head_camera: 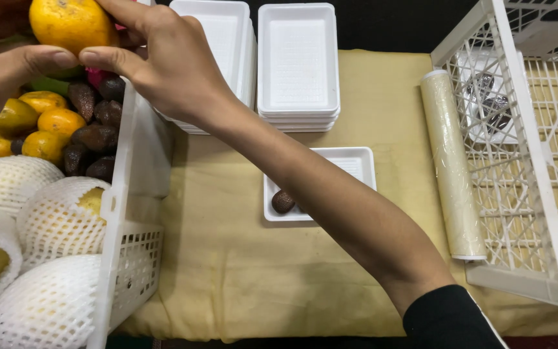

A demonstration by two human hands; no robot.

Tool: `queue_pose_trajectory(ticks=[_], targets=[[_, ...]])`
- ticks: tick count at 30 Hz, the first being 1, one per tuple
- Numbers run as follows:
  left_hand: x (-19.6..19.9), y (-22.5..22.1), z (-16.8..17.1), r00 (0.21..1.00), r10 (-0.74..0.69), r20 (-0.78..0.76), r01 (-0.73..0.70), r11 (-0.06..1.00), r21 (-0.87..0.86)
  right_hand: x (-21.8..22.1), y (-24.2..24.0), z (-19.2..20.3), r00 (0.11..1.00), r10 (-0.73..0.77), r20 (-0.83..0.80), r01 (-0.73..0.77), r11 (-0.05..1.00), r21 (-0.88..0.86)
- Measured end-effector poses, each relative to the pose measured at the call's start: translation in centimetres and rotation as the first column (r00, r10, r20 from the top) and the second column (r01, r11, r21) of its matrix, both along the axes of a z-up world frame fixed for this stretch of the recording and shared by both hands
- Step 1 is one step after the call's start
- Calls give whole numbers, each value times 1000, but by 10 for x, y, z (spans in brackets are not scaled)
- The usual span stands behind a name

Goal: Selecting various fruits from a crate, arranging them on a tray, and wrapping the tray with plastic film

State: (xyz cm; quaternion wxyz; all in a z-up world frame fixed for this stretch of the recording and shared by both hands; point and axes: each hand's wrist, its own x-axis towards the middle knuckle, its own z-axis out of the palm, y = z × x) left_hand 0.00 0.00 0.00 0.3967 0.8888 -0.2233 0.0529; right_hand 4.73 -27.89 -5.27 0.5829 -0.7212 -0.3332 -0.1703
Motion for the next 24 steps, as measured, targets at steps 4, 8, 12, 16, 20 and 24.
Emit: queue_pose_trajectory(ticks=[4, 8, 12, 16, 20, 24], targets=[[-5, -66, -4, 1000, -8, 26, 10, 997, -78, -7, -18, 7, 1000, 23, 13, -23, 1000, 18], [-15, -98, 5, 996, -41, 84, 46, 997, -63, -9, -38, 6, 999, 35, 33, -36, 999, 17], [-18, -126, 13, 991, -99, 96, 108, 989, -103, -15, -63, 9, 999, 39, -1, -39, 999, -5], [-16, -147, 13, 963, -211, 169, 233, 965, -119, -23, -88, 13, 997, 72, -26, -72, 997, 27], [-17, -170, 15, 968, -164, 189, 182, 980, -83, -29, -112, 18, 998, 52, -25, -52, 999, 3], [-18, -191, 10, 959, -200, 202, 239, 952, -191, -37, -133, 24, 999, 30, 23, -28, 997, -68]])
